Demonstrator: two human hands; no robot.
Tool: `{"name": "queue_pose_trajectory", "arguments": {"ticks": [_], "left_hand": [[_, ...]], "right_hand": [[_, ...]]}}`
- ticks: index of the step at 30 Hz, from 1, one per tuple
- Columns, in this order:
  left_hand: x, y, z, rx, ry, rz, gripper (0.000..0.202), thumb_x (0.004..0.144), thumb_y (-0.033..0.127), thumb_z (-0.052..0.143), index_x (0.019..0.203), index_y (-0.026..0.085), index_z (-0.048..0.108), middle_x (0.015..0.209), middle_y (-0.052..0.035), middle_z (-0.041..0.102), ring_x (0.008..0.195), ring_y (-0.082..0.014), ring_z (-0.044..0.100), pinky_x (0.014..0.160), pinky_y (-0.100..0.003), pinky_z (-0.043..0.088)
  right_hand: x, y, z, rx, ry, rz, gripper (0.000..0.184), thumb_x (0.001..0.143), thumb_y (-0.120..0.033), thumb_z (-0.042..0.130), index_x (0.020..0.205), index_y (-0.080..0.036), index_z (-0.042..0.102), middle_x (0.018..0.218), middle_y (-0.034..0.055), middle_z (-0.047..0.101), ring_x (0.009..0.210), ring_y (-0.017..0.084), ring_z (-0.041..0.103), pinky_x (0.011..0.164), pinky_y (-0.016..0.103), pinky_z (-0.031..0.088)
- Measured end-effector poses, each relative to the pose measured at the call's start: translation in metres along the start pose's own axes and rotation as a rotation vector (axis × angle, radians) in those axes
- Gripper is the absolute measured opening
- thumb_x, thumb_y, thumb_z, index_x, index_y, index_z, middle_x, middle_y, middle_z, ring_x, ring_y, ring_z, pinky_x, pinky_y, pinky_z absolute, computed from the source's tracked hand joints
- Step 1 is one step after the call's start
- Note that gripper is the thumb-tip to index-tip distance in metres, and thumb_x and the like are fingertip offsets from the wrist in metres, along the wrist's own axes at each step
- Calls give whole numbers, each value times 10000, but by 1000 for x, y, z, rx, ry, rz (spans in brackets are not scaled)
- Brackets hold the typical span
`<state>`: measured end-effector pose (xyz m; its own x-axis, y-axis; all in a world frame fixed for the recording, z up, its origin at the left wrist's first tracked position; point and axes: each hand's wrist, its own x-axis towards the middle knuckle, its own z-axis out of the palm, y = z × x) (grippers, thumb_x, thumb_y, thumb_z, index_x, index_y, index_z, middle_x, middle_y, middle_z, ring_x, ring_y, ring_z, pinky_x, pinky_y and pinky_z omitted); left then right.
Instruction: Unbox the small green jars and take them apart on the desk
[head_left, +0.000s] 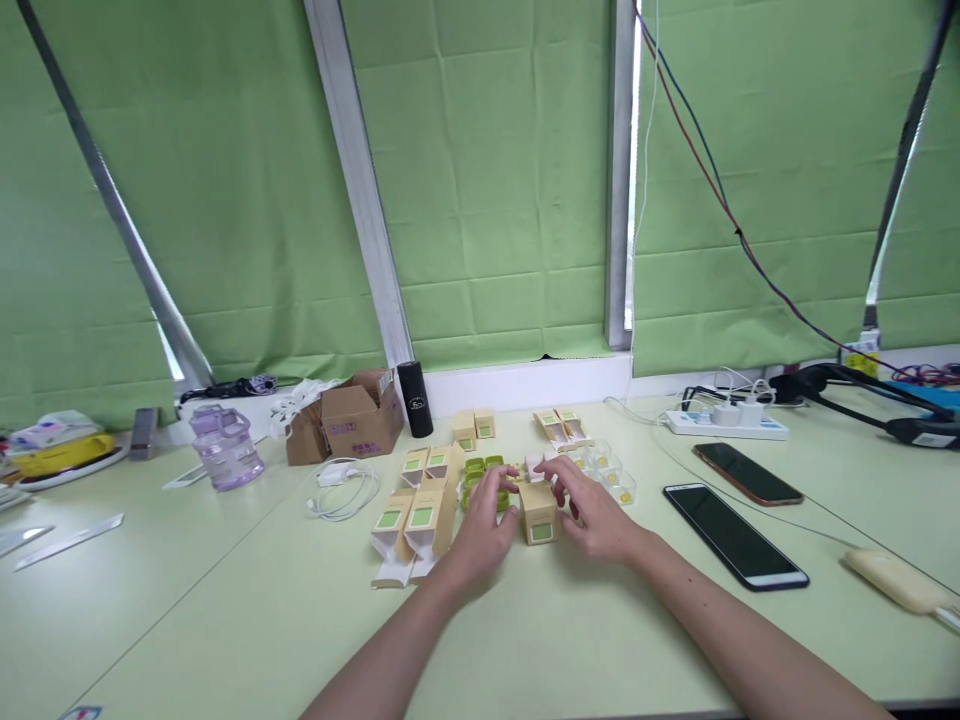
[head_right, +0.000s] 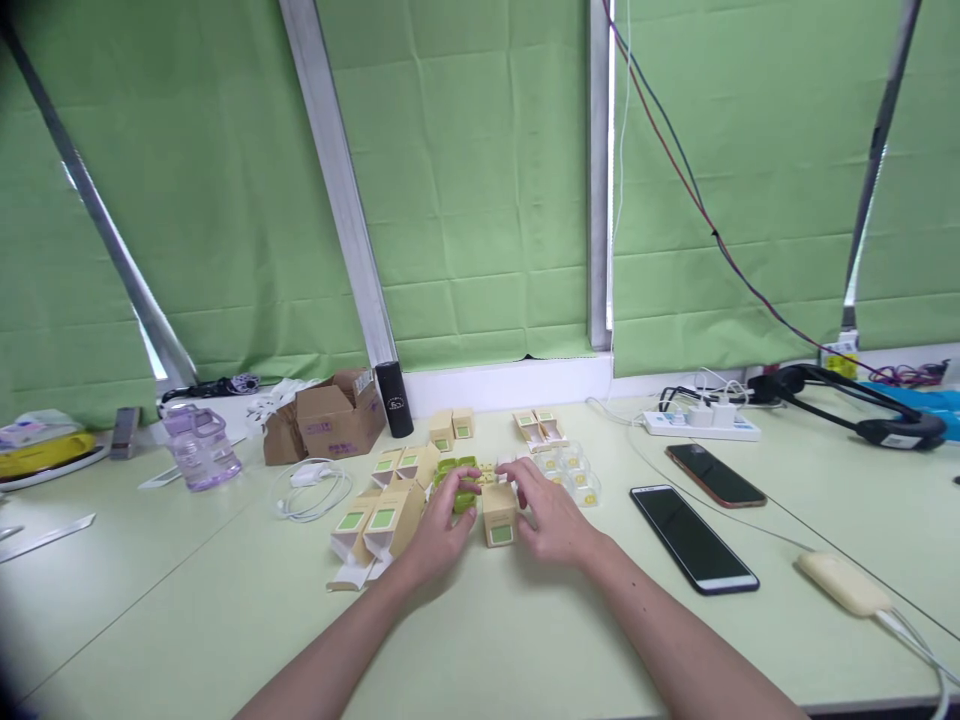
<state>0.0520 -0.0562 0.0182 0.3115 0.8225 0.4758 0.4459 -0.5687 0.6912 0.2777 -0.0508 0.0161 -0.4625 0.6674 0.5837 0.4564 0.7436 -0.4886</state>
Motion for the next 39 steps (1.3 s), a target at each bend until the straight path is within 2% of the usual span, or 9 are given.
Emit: {"name": "queue_pose_trajectory", "arguments": {"ticks": [4, 10, 15, 21, 25, 31, 35, 39], "left_hand": [[0, 2, 0, -3, 37, -16, 410, 887, 101, 496, 1265, 261, 503, 1198, -78, 614, 1152, -241, 586, 1042, -442, 424], [1, 3, 0, -19, 73, -12, 395, 869, 73, 501, 1224, 243, 523, 1152, -74, 623, 1073, -223, 601, 982, -403, 441], [2, 3, 1, -86, 68, -38, 418, 856, 52, 492, 1225, 244, 534, 1136, -65, 619, 993, -195, 603, 894, -341, 465], [2, 0, 1, -98, 64, -35, 444, 816, 34, 525, 1204, 246, 562, 1124, -56, 617, 950, -187, 601, 869, -324, 469], [2, -3, -1, -10, 64, -35, 510, 770, 32, 575, 1229, 253, 561, 1211, -72, 598, 1019, -214, 585, 920, -355, 466], [4, -4, -13, 175, -28, -38, 614, 716, 110, 690, 1299, 259, 570, 1372, -108, 546, 1323, -330, 438, 1107, -494, 363], [3, -7, -14, 264, -107, -36, 627, 694, 234, 788, 1287, 263, 588, 1343, -129, 559, 1285, -372, 442, 1061, -535, 383], [0, -10, -7, 307, -86, -25, 595, 676, 304, 830, 1223, 250, 602, 1270, -125, 579, 1209, -358, 473, 1023, -504, 402]], "right_hand": [[0, -1, 5, 66, 5, 7, 647, 758, -30, 525, 1349, -277, 429, 1178, 68, 525, 845, 179, 605, 664, 304, 513], [0, 5, 10, 86, 53, 9, 617, 766, 0, 512, 1316, -270, 447, 1175, 71, 540, 871, 180, 606, 712, 318, 530], [0, 12, 14, 6, 83, 40, 568, 793, -17, 504, 1302, -264, 454, 1172, 69, 568, 823, 167, 618, 692, 307, 521], [2, 17, 16, -82, 151, 76, 428, 865, -82, 496, 1256, -255, 490, 1096, 51, 603, 768, 165, 612, 662, 309, 510], [3, 18, 18, -2, 195, 54, 395, 880, -80, 477, 1234, -251, 508, 1014, 45, 600, 854, 190, 611, 681, 308, 519], [3, 18, 22, 120, 197, 34, 418, 886, -67, 433, 1255, -251, 502, 1002, 50, 576, 845, 184, 603, 693, 321, 549], [3, 19, 21, 63, 210, 34, 394, 894, -87, 448, 1244, -254, 511, 1002, 53, 583, 848, 193, 591, 688, 331, 551], [3, 20, 20, -3, 242, 27, 382, 895, -101, 464, 1242, -251, 520, 1038, 66, 605, 891, 211, 591, 696, 341, 551]]}}
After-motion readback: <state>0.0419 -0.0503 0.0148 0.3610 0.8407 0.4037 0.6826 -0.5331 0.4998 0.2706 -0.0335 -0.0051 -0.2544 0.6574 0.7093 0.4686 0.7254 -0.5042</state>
